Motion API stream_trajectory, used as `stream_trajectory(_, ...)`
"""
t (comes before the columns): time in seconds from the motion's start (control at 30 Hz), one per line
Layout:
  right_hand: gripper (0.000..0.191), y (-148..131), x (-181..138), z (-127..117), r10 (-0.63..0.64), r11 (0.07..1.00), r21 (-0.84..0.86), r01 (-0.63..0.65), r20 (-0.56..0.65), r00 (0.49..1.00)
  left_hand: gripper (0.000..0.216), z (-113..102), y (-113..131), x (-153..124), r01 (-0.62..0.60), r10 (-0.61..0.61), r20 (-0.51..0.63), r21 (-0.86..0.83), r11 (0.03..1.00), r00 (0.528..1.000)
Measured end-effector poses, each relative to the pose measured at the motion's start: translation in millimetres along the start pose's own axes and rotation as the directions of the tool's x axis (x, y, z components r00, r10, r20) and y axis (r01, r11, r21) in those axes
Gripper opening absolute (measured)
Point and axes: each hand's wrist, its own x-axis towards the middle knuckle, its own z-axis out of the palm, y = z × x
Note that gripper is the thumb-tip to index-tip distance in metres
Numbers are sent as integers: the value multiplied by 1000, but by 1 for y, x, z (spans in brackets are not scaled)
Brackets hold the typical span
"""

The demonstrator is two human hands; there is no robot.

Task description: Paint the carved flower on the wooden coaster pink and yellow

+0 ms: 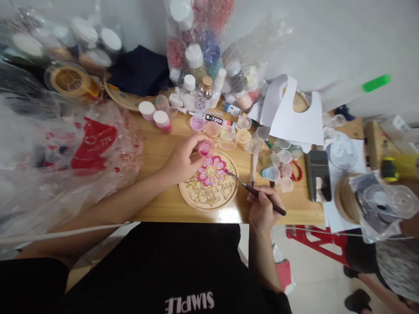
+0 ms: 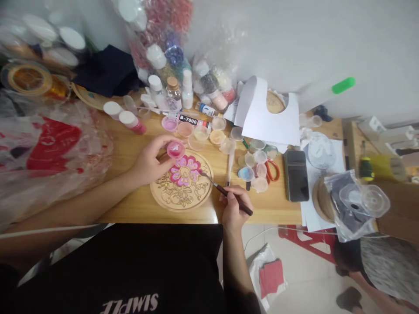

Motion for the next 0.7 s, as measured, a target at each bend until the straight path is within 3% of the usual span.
stream_trajectory(0.7,7,0,-3,0,28,1000,-10,-28,-23,999,38,-1,2,0,16,-16,10,-15,1000,1000)
